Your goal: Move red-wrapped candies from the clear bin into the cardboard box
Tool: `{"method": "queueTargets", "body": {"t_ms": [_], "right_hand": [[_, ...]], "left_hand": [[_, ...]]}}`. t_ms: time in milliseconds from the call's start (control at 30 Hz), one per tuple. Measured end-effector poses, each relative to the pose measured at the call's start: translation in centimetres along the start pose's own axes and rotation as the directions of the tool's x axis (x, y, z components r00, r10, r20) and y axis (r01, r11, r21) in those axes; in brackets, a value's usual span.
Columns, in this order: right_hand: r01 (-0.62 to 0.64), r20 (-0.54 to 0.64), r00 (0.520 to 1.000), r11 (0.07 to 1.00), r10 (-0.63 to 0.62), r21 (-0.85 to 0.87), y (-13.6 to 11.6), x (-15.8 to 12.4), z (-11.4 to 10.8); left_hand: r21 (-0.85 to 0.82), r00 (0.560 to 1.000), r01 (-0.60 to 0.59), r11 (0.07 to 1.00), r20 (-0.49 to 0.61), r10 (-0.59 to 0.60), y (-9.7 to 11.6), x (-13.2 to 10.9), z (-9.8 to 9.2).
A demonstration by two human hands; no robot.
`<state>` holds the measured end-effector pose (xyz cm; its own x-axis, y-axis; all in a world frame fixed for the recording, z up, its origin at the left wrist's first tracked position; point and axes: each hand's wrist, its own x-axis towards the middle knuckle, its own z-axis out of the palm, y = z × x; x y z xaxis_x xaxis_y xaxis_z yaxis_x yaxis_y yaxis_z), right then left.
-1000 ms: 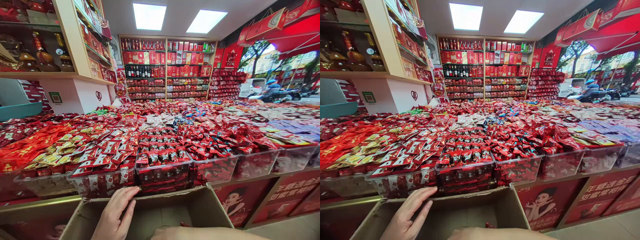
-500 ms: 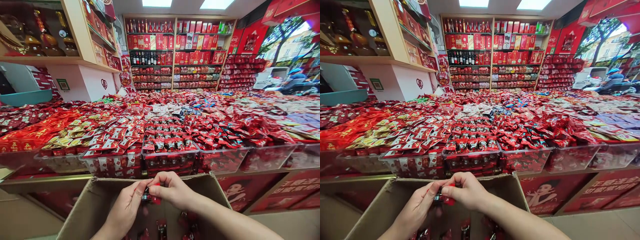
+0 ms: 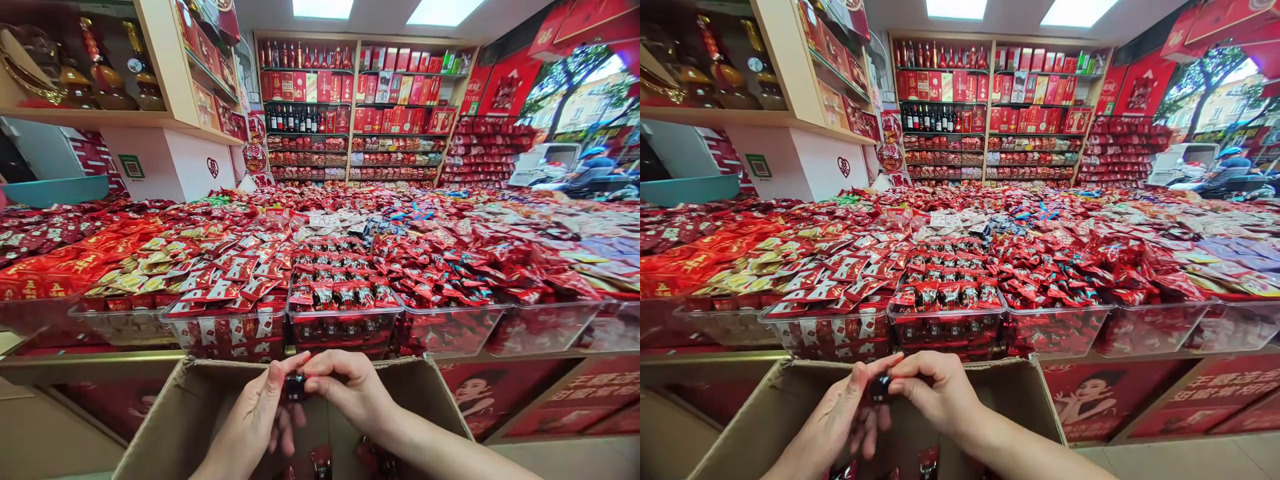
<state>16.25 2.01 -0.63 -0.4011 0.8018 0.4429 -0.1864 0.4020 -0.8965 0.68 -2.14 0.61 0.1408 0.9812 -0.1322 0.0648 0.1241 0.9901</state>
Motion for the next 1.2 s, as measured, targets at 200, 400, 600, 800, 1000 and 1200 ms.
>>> {"method": "queueTargets", "body": {"t_ms": [200,400,600,800,1000,1200], "right_hand": [[0.198,0.16,0.972,0.966,-0.172,-0.168,-1.1,-0.4,-0.7],[-0.314,0.043,0.949,0.934,0.311,0.173,0.1,0.1,-0.2],[-0.356,0.036,0.93,0.876,0.365,0.327,0.1,0.3,-0.3],[-0.362,0.101,0.932,0.878,0.348,0.314,-0.1,0.3,-0.5],[-0.373,0.1,0.926,0.843,0.364,0.388,0.4,0.2,-0.5],[-0.413,0.075,0.908,0.852,0.412,0.322,0.5,0.2,-0.4]], "left_hand": [[-0.129,0.994,-0.105,0.986,-0.05,0.099,0.3,0.0,0.0],[-0.048,0.984,-0.128,0.991,-0.129,0.121,0.0,0.1,0.0],[-0.103,0.984,-0.064,0.993,-0.172,0.045,0.3,0.2,0.0],[-0.084,0.982,-0.088,0.993,-0.176,0.072,0.5,0.7,-0.8],[-0.05,0.984,-0.101,0.994,-0.15,0.093,0.6,1.1,-1.8],[-0.006,0.979,-0.13,0.992,-0.162,0.127,-0.1,1.5,-2.2]]}}
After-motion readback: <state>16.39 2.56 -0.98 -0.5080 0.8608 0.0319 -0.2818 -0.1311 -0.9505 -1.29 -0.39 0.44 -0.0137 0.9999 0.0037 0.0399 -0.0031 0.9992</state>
